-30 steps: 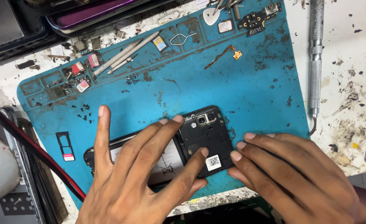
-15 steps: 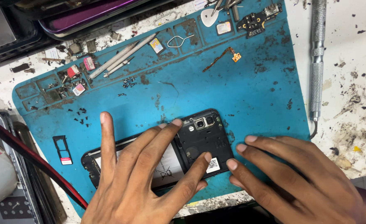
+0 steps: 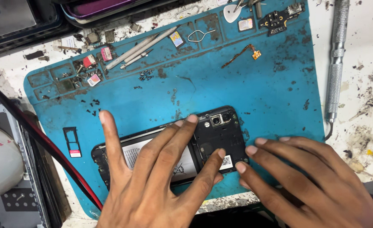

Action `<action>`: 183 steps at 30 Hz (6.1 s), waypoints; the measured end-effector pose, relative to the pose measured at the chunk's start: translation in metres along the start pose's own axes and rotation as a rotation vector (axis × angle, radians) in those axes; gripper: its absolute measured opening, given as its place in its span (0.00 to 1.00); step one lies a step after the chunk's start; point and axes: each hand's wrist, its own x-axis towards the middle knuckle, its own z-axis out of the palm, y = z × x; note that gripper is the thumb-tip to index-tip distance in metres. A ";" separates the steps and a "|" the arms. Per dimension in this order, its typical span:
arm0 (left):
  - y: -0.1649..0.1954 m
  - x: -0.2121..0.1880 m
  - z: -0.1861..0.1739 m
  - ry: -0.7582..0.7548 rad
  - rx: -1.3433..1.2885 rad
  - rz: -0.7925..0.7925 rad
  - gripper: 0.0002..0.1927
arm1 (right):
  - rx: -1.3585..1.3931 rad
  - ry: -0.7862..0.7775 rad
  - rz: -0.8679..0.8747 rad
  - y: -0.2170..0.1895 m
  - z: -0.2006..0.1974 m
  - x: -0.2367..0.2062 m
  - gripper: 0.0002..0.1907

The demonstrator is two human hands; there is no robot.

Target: The person works on a disassembled smartphone on a repair mat, prying at the edge of the device with a metal tool and repositioning it. They remove the back cover, lift out the battery, then use a brush and a screwdriver-like tool to work around the exposed camera and internal components.

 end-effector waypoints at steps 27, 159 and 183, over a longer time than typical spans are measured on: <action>-0.006 -0.005 0.020 0.146 0.169 0.201 0.07 | -0.049 -0.075 -0.068 0.006 -0.011 0.015 0.17; 0.012 -0.030 0.056 0.416 -0.192 0.209 0.30 | 0.473 0.375 0.086 -0.012 -0.031 0.120 0.20; 0.019 -0.011 0.024 0.168 -0.254 0.046 0.19 | 1.091 0.288 0.391 0.018 0.021 -0.084 0.17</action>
